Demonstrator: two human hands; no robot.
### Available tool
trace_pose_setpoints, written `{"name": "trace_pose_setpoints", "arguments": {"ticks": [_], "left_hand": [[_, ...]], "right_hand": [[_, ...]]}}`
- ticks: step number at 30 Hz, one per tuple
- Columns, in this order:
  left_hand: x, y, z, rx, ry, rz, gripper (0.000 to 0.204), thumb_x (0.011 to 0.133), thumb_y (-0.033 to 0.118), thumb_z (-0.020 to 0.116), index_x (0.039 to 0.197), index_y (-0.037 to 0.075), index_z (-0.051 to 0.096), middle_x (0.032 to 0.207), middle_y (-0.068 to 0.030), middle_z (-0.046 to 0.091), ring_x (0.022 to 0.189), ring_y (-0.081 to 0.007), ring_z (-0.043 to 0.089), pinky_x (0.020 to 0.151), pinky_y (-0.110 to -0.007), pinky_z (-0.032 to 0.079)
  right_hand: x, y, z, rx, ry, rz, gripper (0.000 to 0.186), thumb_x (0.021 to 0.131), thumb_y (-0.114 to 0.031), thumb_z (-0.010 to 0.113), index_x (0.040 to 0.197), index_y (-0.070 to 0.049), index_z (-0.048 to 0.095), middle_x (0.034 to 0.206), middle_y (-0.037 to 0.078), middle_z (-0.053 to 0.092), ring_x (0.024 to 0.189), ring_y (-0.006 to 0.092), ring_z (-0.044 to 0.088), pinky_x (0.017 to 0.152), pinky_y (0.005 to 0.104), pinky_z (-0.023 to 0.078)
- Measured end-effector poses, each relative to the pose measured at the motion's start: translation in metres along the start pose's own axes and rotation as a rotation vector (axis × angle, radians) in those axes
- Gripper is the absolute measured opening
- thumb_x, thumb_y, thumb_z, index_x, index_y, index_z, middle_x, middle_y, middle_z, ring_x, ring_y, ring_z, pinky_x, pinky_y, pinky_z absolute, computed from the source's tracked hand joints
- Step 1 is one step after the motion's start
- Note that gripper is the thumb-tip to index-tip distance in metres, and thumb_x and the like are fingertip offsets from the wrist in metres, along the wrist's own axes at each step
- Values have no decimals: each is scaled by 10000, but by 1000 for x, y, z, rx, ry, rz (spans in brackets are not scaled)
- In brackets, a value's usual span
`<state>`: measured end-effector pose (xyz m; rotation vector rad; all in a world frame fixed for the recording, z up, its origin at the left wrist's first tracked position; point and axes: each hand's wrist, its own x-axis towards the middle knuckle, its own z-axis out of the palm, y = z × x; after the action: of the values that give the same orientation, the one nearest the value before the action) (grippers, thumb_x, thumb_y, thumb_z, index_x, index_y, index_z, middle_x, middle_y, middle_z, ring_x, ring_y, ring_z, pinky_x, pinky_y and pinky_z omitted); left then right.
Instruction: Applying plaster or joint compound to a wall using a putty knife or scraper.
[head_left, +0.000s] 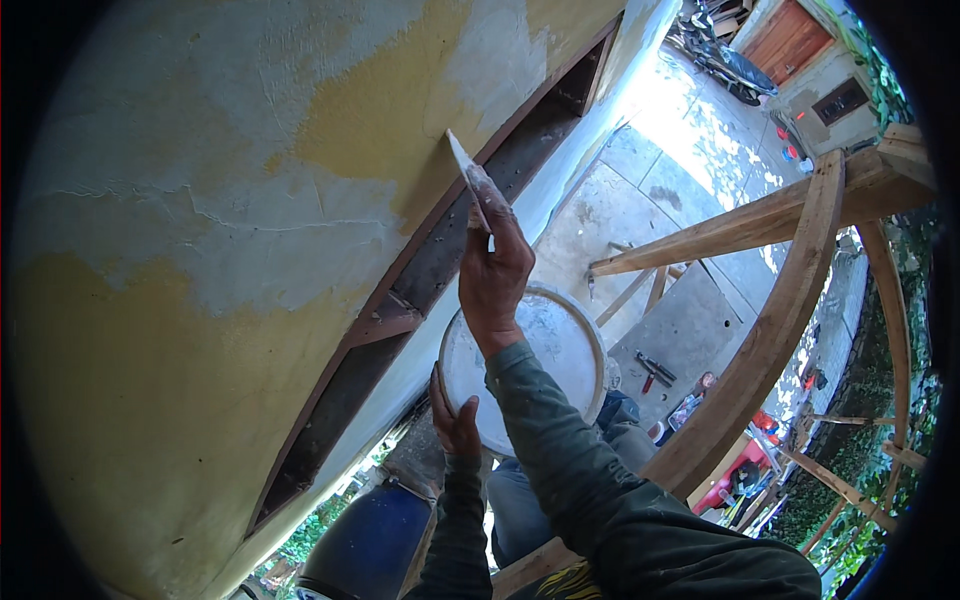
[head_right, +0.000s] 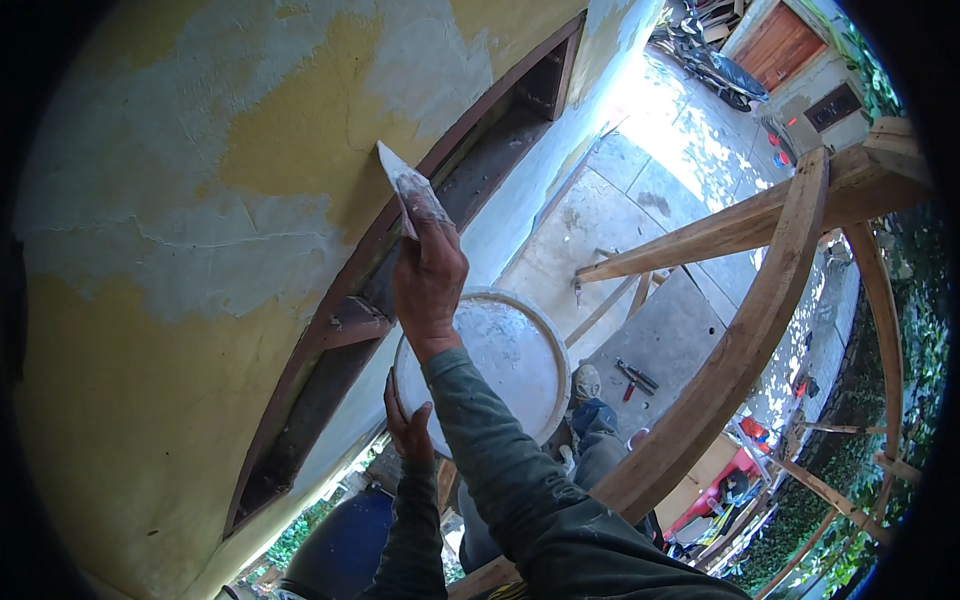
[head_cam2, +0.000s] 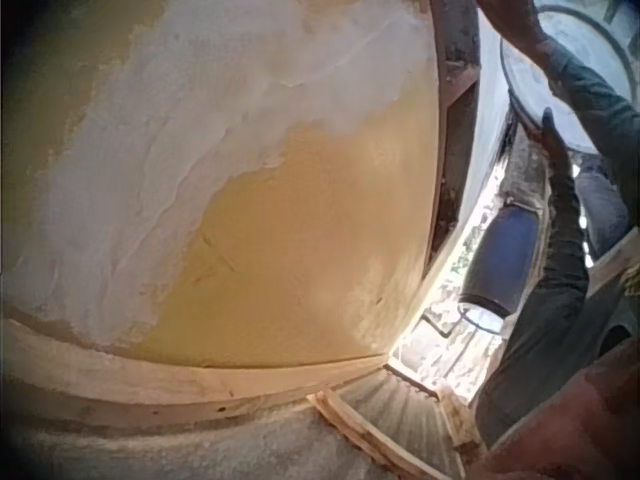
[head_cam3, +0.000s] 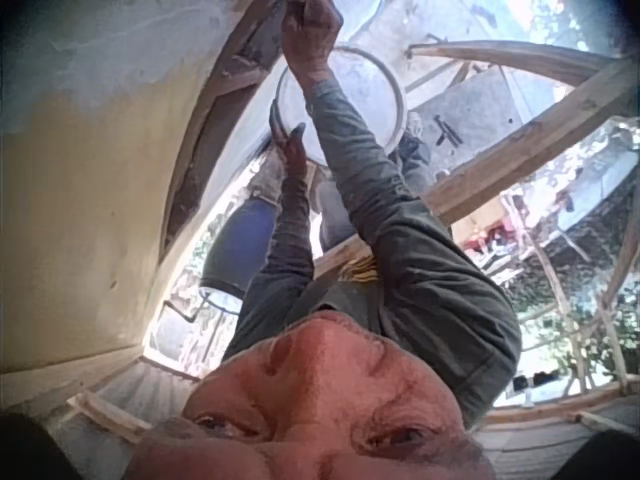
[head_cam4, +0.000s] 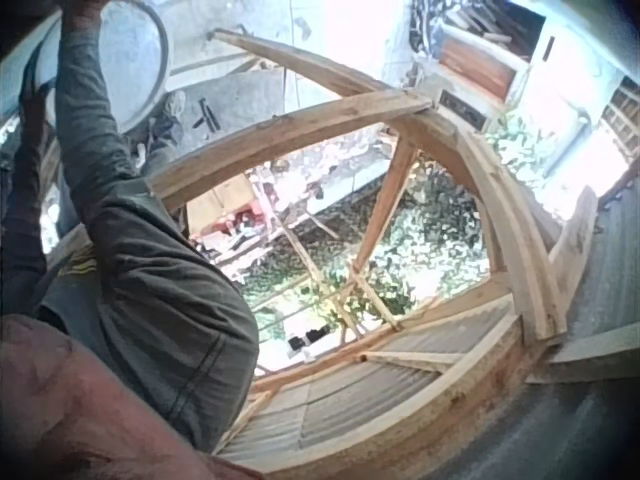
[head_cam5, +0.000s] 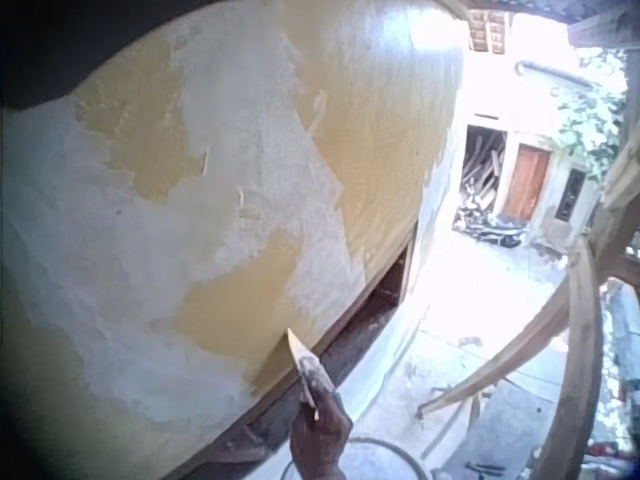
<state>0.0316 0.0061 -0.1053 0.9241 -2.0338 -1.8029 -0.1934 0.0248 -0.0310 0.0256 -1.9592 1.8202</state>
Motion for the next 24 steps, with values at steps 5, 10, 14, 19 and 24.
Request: {"name": "trace_pose_setpoints", "arguments": {"ticks": [5, 10, 14, 19, 24], "left_hand": [[7, -24, -9, 71, -5, 29, 796, 873, 310, 594, 1516, -78, 329, 1545, -266, 392, 1447, -363, 368, 1200, -456, 260], [9, -6, -1, 24, -29, 56, 786, 840, 205, 597, 1522, -70, 322, 1543, -266, 382, 1446, -376, 356, 1196, -451, 267], [4, 5, 5, -74, -34, 3, 819, 784, 125, 610, 1527, -58, 321, 1547, -262, 367, 1447, -386, 343, 1192, -456, 273], [-1, -9, 6, -40, -26, 37, 814, 781, 112, 613, 1524, -59, 327, 1544, -262, 373, 1445, -377, 348, 1194, -456, 270], [-2, -1, 4, -48, -11, -28, 815, 772, 87, 615, 1519, -67, 331, 1527, -266, 395, 1436, -375, 365, 1185, -450, 291]], "right_hand": [[-21, -14, 22, -44, -60, -100, 494, 842, 111, 570, 1286, -89, 657, 1209, 207, 671, 1153, 408, 637, 973, 448, 509], [-47, -12, -18, -14, -272, 0, 380, 868, 97, 607, 1215, -37, 680, 1167, 198, 708, 1129, 344, 685, 947, 389, 542], [-24, -10, -26, 66, -128, 145, 367, 970, 62, 550, 1316, -23, 638, 1207, 125, 722, 1081, 147, 660, 911, 297, 513], [8, -21, 6, 125, -34, 140, 387, 973, 28, 549, 1344, -51, 627, 1248, 133, 706, 1151, 157, 631, 958, 304, 492], [-16, -25, -22, 173, -267, 121, 334, 979, 21, 577, 1295, -45, 661, 1254, 120, 708, 1165, 167, 637, 981, 308, 490]]}}
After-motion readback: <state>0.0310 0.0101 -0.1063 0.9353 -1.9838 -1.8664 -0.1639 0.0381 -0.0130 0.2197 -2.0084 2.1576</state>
